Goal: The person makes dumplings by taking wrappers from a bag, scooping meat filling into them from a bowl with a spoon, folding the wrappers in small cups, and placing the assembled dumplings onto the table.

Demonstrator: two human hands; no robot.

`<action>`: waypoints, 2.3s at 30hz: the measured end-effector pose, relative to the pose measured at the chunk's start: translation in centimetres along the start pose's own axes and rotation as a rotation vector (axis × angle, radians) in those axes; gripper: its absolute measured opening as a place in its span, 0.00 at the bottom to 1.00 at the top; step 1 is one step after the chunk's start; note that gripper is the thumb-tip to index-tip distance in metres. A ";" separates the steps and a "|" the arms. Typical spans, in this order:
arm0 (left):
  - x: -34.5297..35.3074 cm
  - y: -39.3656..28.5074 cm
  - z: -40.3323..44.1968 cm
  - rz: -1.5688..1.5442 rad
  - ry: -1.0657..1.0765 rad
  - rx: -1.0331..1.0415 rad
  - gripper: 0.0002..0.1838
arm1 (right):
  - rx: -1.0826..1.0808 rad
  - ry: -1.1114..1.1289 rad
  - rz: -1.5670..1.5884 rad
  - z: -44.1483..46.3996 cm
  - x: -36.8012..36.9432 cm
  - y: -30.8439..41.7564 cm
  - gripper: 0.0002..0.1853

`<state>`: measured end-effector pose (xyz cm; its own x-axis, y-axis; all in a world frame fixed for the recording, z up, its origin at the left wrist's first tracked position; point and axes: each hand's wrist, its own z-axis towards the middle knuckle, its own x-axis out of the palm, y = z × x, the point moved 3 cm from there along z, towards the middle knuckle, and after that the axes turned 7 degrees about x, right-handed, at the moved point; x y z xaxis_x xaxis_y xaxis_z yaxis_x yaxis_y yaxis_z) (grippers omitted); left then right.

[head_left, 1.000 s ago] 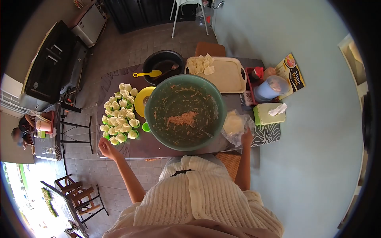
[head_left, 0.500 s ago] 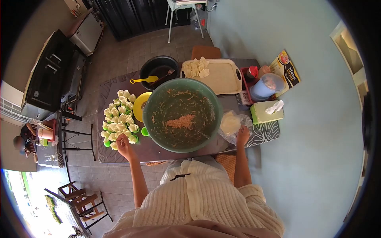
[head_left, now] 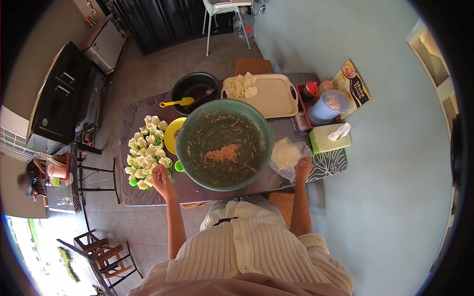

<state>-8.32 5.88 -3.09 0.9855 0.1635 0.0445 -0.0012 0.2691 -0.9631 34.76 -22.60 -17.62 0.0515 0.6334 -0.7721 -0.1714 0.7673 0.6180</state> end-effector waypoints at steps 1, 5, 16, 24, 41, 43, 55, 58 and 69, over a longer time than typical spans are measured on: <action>0.6 -0.2 -0.3 -0.024 0.042 -0.010 0.05 | 0.000 -0.001 0.001 0.4 -0.3 -0.3 0.06; 3.2 -1.8 -2.0 -0.085 0.183 -0.057 0.06 | -0.027 0.001 0.107 1.5 -2.3 -0.6 0.08; 11.6 -4.4 -8.4 -0.253 0.743 -0.333 0.08 | -0.137 0.119 0.116 2.4 -6.7 4.9 0.07; 17.0 -8.2 -11.3 -0.452 1.209 -0.563 0.16 | -0.297 0.384 0.377 -4.8 -16.5 19.9 0.09; 14.8 -11.0 -11.0 -0.642 1.189 -0.722 0.24 | -0.039 1.017 1.019 -11.3 -13.9 25.0 0.08; 14.7 -11.3 -10.8 -0.660 1.203 -0.727 0.25 | -0.031 1.033 1.029 -11.4 -13.6 24.8 0.07; 13.7 -11.2 -9.9 -0.382 1.412 -0.212 0.35 | -0.265 1.052 0.908 -11.6 -15.1 26.7 0.13; 13.5 -11.4 -9.9 -0.378 1.462 -0.267 0.36 | -0.302 1.013 0.894 -11.6 -15.1 26.9 0.13; 13.3 -11.4 -9.9 -0.258 1.470 -0.244 0.40 | -0.347 0.948 0.828 -11.9 -15.4 27.3 0.14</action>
<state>6.47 -4.37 5.82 0.2425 -0.9683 0.0590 0.0749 -0.0419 -0.9963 17.59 -12.58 9.39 -0.8760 0.4765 -0.0744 -0.0683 0.0301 0.9972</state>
